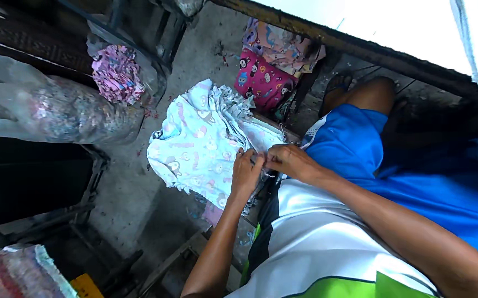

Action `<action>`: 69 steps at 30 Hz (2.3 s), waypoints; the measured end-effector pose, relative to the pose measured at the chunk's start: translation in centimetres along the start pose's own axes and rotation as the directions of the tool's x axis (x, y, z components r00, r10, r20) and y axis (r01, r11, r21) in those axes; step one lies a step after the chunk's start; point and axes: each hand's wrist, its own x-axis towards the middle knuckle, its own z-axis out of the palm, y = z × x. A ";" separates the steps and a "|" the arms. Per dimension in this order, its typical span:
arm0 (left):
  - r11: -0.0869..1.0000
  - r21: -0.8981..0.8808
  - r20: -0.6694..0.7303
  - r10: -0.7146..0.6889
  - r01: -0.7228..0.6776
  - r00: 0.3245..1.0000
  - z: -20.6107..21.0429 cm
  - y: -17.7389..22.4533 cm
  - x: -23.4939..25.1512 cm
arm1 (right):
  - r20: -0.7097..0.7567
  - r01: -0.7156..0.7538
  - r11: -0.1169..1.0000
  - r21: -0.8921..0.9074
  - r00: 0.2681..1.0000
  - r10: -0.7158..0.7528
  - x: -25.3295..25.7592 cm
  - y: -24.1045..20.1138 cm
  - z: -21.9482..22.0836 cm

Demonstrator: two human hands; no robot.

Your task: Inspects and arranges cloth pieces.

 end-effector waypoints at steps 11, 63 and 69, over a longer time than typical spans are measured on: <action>0.998 -0.063 -0.169 0.004 -0.015 0.986 -4.5 -1.5 -2.3 | -0.115 -0.167 0.972 -0.166 0.982 0.149 4.0 3.2 -1.1; 0.993 -0.015 -0.133 0.111 -0.114 0.985 -3.5 -1.7 -1.9 | -0.109 -0.310 0.931 -0.191 0.950 0.294 4.4 3.5 -0.9; 0.984 0.101 -0.121 0.161 -0.149 0.980 -1.9 -1.7 -1.5 | -0.246 -0.062 0.980 -0.187 0.969 0.014 3.4 4.1 -0.6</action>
